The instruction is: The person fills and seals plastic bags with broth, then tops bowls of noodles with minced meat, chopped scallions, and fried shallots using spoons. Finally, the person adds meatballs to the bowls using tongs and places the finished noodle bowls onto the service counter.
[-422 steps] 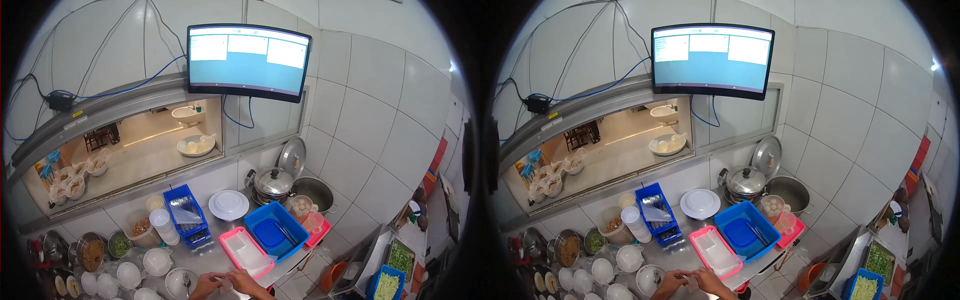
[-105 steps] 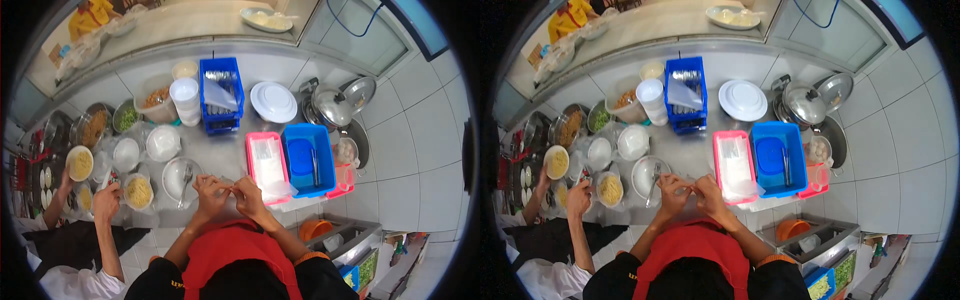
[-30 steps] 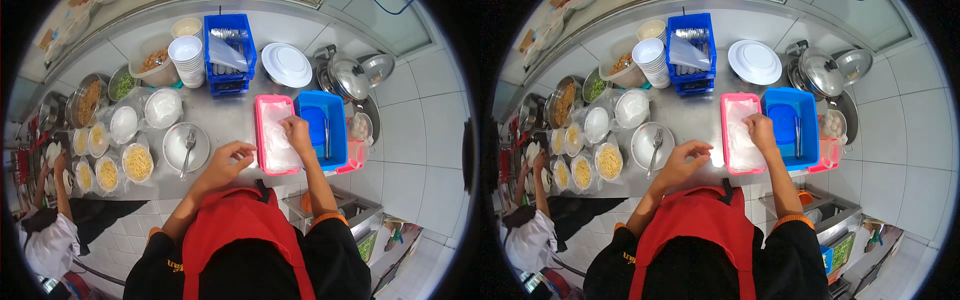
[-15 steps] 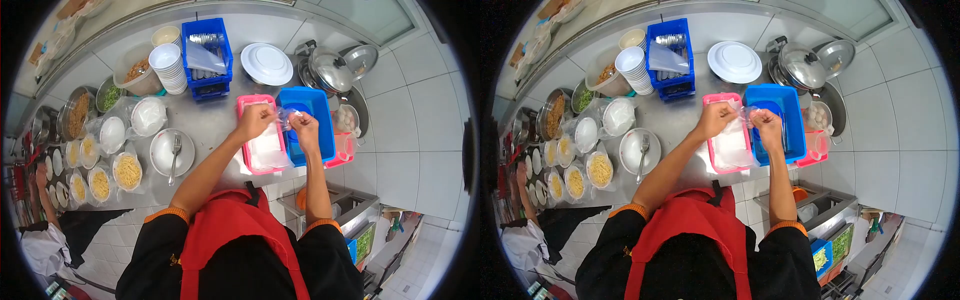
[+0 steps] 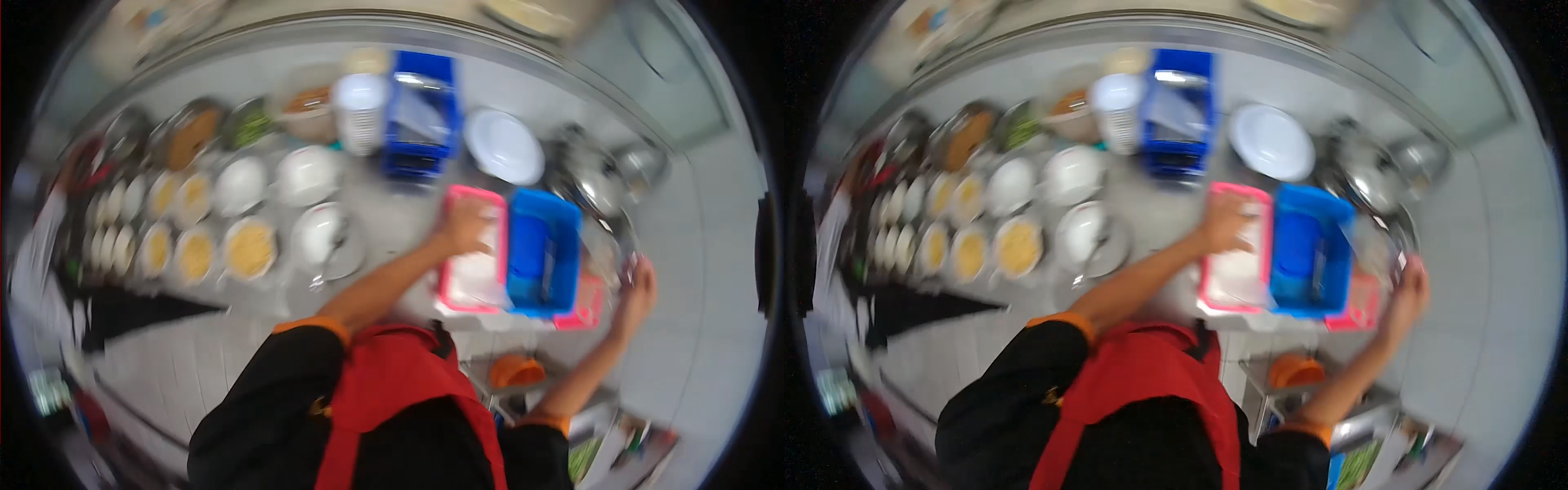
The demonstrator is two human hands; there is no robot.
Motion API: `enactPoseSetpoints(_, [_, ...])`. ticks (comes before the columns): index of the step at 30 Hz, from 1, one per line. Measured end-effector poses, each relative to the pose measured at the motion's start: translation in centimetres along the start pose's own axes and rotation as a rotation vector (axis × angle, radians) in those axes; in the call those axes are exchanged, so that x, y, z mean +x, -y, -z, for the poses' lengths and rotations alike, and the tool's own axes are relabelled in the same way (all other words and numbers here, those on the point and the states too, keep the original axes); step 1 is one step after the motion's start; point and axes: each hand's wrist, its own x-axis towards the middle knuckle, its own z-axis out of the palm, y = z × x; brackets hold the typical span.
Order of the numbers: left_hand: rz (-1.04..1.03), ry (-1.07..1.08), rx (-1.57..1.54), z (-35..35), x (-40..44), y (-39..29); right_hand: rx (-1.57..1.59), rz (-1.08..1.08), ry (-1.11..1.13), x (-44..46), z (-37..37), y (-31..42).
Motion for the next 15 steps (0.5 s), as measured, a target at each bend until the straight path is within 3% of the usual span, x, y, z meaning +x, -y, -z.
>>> enactPoseSetpoints(1, [0.078, -0.041, -0.066, 0.1, 0.0, -0.9, -0.058, -0.058, 0.143, 0.0, 0.8, 0.1])
enactPoseSetpoints(2, [0.022, -0.227, -0.197, 0.9, 0.1, -2.1, -0.118, -0.055, 0.256, -0.9, 0.0, 0.9])
enactPoseSetpoints(4, [0.095, -0.241, -0.328, 4.4, 0.7, -5.6, -0.284, -0.036, 0.338, -3.2, -2.2, 1.3])
enactPoseSetpoints(6, [0.146, -0.161, -0.633, 7.9, 0.1, -9.6, -0.225, -0.055, 0.443, -4.0, -3.1, -0.5])
enactPoseSetpoints(8, [0.224, -0.091, -1.189, 8.1, -0.1, -12.3, -0.186, -0.079, 0.49, -4.9, -4.0, -1.8])
enactPoseSetpoints(9, [0.054, -0.225, -1.195, 6.6, 0.2, -12.9, -0.193, -0.064, 0.541, -5.4, -4.8, -2.0])
enactPoseSetpoints(10, [0.048, -0.232, -1.195, 6.5, 0.3, -13.1, -0.197, -0.047, 0.589, -5.9, -5.3, -2.2])
enactPoseSetpoints(12, [0.317, -0.205, -1.333, 6.1, 0.3, -13.0, -0.203, -0.02, 0.606, -6.7, -5.9, -2.8])
enactPoseSetpoints(14, [0.378, -0.235, -1.368, 4.8, 0.3, -13.2, -0.208, -0.004, 0.64, -7.3, -6.2, -3.0])
enactPoseSetpoints(15, [0.357, -0.371, -1.339, 4.2, 0.2, -13.4, -0.135, 0.016, 0.553, -7.7, -6.3, -3.0])
